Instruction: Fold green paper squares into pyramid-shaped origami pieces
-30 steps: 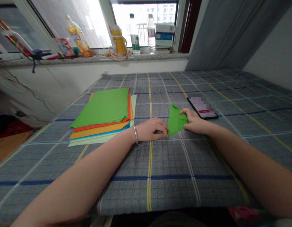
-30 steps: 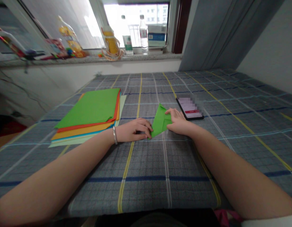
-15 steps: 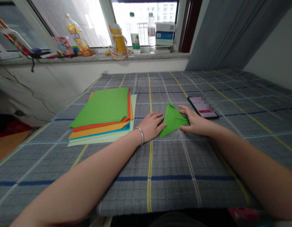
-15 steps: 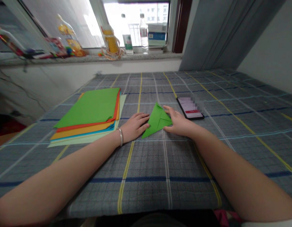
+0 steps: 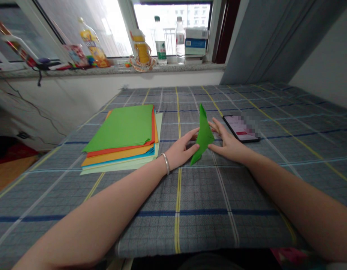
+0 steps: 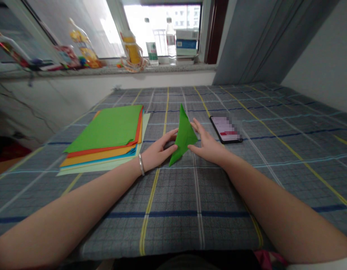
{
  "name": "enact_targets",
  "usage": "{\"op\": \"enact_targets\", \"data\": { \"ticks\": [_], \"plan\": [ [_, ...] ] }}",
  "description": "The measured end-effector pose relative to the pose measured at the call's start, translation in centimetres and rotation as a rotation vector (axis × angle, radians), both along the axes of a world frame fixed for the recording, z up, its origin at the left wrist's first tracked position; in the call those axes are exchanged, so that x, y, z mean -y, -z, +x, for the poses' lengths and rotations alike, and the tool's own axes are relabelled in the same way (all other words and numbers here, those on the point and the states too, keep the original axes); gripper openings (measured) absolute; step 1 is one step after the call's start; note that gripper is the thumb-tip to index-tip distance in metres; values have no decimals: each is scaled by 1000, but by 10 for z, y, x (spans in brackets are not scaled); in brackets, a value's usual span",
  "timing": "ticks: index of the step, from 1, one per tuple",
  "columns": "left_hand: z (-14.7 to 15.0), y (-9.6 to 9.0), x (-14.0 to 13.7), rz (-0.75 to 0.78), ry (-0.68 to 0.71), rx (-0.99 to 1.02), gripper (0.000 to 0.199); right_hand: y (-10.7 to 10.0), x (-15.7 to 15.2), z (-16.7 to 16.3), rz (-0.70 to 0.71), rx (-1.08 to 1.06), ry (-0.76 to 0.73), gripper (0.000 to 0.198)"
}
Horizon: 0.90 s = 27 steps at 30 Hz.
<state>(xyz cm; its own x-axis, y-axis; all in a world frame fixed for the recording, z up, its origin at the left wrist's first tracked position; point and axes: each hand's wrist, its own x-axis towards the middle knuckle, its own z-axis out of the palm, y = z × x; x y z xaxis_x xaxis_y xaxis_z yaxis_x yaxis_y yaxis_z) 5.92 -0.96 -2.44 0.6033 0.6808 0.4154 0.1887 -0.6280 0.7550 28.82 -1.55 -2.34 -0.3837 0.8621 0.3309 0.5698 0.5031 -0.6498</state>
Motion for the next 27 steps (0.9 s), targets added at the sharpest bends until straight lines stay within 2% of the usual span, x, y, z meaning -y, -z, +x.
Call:
{"op": "enact_targets", "data": {
  "ticks": [7, 11, 20, 27],
  "plan": [
    [2, -1, 1, 32, 26, 12, 54, 8, -4, -7, -108, -323, -83, 97],
    [7, -2, 5, 26, 2, 47, 51, 7, 0, -15, -122, -378, -117, 98],
    [11, 2, 10, -223, 11, 122, 70, -1, 6, -25, -218, -542, -140, 102],
    [10, -1, 10, -261, 24, 142, 71, -1, 5, -23, -246, -587, -163, 93]
  ]
}}
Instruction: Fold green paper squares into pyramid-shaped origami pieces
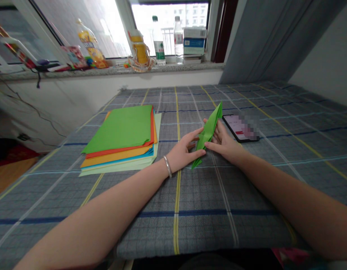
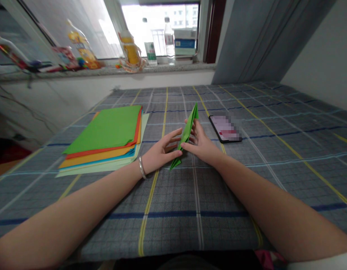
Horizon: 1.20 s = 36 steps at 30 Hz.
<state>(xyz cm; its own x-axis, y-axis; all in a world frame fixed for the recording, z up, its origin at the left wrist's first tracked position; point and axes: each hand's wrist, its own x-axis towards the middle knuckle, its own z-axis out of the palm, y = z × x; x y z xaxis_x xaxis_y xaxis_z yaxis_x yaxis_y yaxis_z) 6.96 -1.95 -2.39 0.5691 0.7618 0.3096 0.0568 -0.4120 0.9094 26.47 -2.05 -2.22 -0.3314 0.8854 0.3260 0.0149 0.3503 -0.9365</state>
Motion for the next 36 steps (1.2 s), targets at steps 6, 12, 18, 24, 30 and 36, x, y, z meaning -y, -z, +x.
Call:
{"op": "enact_targets", "data": {
  "ticks": [6, 12, 18, 24, 30, 36],
  "plan": [
    [-1, -3, 1, 64, -31, 19, 63, -1, 0, 0, 0, 14, 14, 90],
    [-5, -2, -2, 125, -80, 36, 73, 1, -2, 1, -15, 41, 7, 84],
    [-5, 6, -10, 186, -103, 67, 80, 1, -2, -2, -5, 94, 6, 72],
    [-1, 2, -12, 187, -196, 85, 59, -4, -1, -5, 161, 201, 94, 57],
    [0, -1, -14, 87, -225, 128, 54, -3, -4, -3, 192, 220, 195, 47],
    [-5, 0, -18, 180, -257, 48, 51, 0, -7, 2, 203, 257, 311, 42]
  ]
}}
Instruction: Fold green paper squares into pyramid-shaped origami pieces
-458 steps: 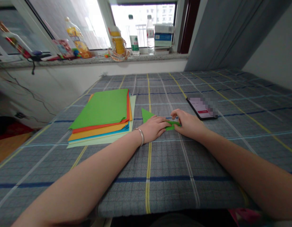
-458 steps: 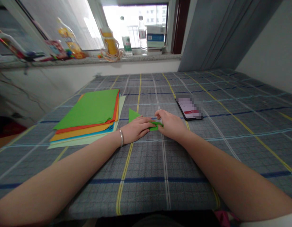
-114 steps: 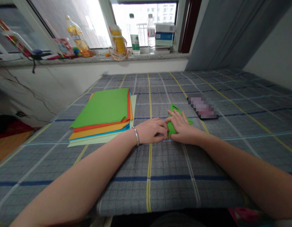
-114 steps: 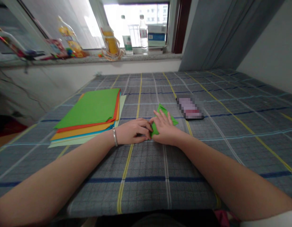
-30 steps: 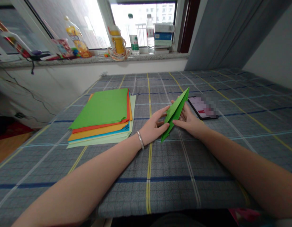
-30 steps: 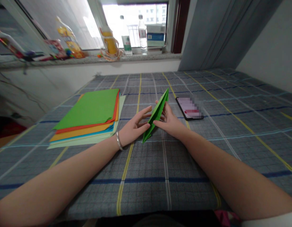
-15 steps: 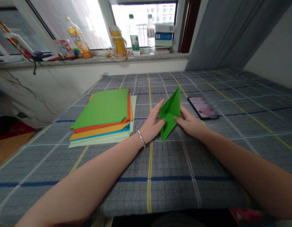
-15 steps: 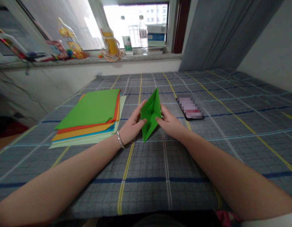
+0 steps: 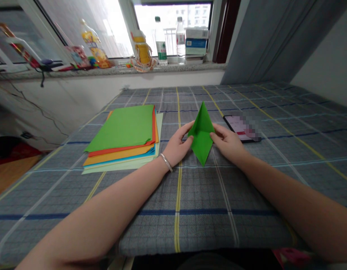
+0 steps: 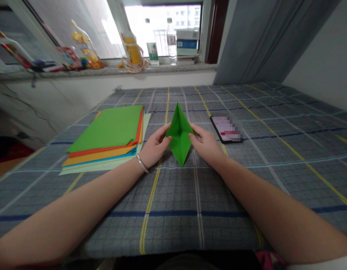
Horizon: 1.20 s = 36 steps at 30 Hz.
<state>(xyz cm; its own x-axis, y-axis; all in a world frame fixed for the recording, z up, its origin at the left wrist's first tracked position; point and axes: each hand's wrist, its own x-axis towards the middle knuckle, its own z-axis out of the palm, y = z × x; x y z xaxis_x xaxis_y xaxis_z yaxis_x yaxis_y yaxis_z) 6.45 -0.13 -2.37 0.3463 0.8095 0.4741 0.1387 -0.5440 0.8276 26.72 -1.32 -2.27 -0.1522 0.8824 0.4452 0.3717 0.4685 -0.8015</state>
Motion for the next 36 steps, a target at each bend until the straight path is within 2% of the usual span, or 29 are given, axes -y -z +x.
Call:
{"op": "enact_targets", "data": {
  "ticks": [4, 9, 16, 22, 27, 32, 36],
  "plan": [
    [-5, 2, -4, -10, -42, -29, 55, 0, 0, 3, -22, -38, 20, 42],
    [-8, 2, -6, 4, -44, -86, 61, -6, 3, 4, -29, 86, 129, 28],
    [-8, -5, 0, 162, -115, -242, 44, -12, 5, 7, 44, 177, 123, 7],
    [-10, -6, 2, 108, -288, -444, 47, -13, 5, 7, 77, 250, 152, 9],
    [-12, -7, 2, 52, -277, -615, 36, -15, 5, 12, 75, 332, 183, 13],
    [-14, -6, 0, 67, -274, -607, 43, -18, 6, 21, 38, 464, 163, 14],
    [-16, -7, -1, 82, -283, -684, 47, -17, 5, 28, 41, 604, 163, 13]
  ]
}}
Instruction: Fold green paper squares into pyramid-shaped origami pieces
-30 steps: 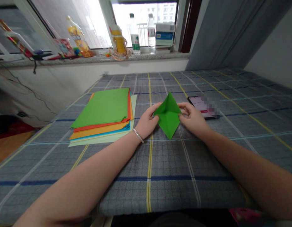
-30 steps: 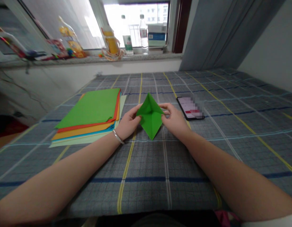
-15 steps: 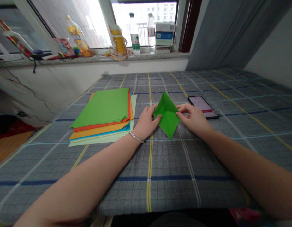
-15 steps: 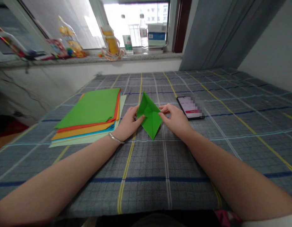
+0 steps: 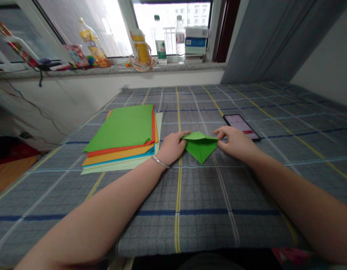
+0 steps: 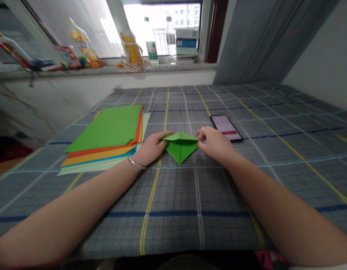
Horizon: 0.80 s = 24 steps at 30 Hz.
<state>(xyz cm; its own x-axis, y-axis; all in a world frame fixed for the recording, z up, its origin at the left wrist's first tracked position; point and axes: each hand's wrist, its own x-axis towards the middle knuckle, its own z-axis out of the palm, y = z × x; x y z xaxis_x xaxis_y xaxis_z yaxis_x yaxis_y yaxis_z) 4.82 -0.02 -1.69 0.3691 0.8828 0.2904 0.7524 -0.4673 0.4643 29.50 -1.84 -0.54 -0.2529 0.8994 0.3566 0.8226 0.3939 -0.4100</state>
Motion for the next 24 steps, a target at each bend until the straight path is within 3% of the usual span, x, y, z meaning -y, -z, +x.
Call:
{"op": "enact_targets", "data": {
  "ticks": [9, 15, 19, 24],
  "plan": [
    [-2, 0, 3, 181, 77, -307, 47, 2, -1, 2, 38, 121, -70, 17],
    [-1, -3, 3, 157, 93, -217, 45, -11, 9, -7, 149, 150, -57, 3],
    [-2, -5, 2, 133, 116, -178, 50, -15, 11, -6, 203, 179, -58, 9],
    [-9, -5, 1, 222, 184, -240, 48, -15, 9, 2, 235, 298, -138, 6]
  ]
}}
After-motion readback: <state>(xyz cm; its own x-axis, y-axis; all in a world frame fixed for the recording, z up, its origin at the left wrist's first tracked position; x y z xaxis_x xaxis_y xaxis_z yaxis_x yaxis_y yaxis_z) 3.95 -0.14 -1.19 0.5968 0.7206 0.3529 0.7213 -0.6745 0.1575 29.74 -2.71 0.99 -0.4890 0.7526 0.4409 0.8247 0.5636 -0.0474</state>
